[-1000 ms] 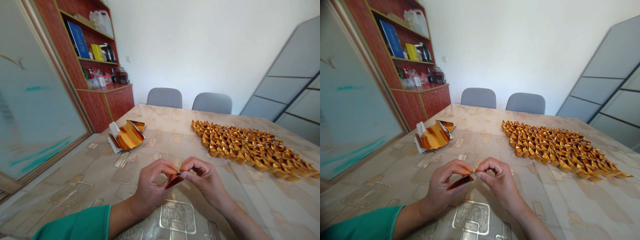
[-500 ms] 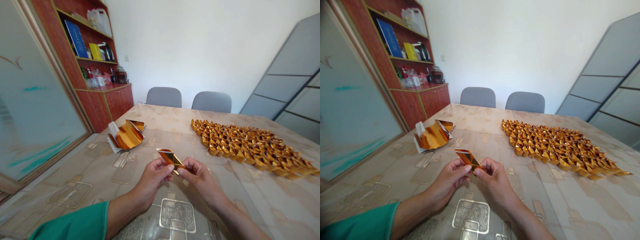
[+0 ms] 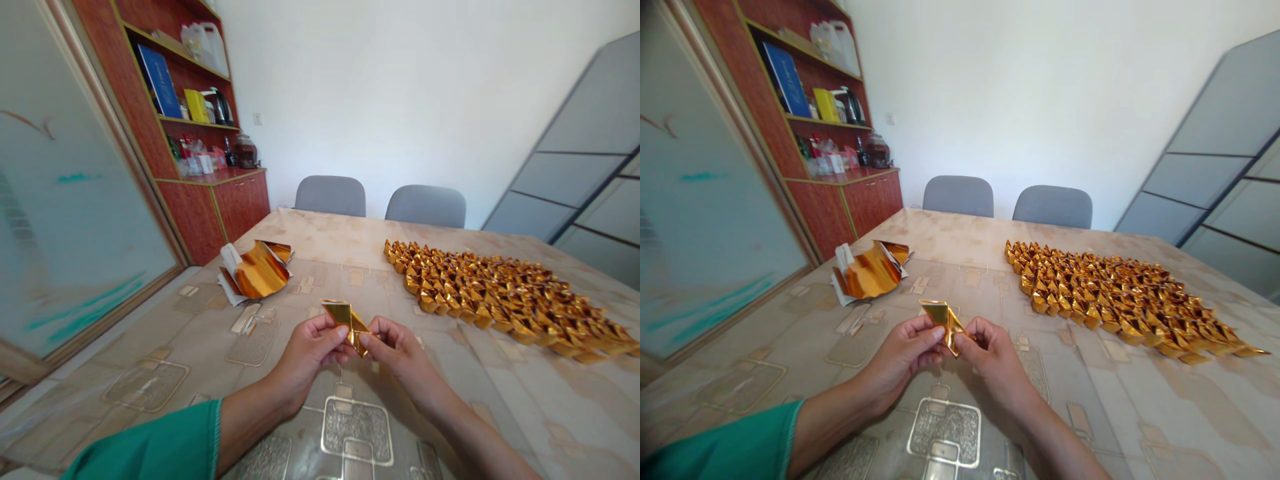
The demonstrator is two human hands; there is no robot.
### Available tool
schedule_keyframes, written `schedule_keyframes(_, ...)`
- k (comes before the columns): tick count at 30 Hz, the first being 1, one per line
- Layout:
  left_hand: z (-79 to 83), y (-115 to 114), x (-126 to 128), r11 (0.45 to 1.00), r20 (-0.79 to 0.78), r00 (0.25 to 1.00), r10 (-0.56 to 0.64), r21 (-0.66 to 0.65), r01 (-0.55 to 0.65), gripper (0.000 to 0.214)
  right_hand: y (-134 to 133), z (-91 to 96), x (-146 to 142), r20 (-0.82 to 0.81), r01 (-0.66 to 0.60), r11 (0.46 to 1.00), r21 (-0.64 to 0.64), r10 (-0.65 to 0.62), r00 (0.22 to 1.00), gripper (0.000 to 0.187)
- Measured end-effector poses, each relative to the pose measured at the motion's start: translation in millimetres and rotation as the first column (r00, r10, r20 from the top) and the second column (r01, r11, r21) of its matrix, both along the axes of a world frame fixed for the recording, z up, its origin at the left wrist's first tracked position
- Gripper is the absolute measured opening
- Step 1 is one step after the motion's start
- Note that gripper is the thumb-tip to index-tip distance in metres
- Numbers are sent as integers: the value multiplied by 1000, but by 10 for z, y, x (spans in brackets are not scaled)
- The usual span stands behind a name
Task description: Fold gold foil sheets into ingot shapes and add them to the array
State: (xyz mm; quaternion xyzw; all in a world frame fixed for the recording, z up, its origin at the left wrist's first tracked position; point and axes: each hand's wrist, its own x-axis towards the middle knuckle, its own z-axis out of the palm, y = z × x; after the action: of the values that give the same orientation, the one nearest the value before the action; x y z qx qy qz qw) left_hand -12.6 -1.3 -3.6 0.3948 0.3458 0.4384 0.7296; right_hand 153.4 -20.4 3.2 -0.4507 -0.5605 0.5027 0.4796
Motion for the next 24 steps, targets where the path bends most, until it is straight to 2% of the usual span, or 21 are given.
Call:
schedule_keyframes(5,-17,5,3,999,-61,997,44,15,-43,23,5,-58,-5,39,32,999,11,-32,999,36)
schedule_keyframes(9,-7,-9,0,999,-57,998,33,13,-33,23,-3,-13,-17,-44,-65,996,-65,62,997,38)
schedule_keyframes(13,-10,-17,10,998,-63,998,6,61,-3,24,-9,24,-50,-108,-39,997,-68,31,994,40)
schedule_keyframes(18,-38,9,50,973,-84,985,152,186,-134,29,0,23,-69,-134,-19,997,-74,9,991,41)
schedule_keyframes(21,-33,21,42,928,-173,964,202,349,-132,25,5,19,-54,-157,11,991,-130,-32,987,41)
schedule_keyframes(23,-14,19,13,848,-307,916,257,526,-61,11,7,16,-38,-178,22,984,-179,-55,983,39)
schedule_keyframes(24,-2,17,-5,784,-376,876,304,621,-6,6,8,14,-29,-185,29,980,-196,-66,981,38)
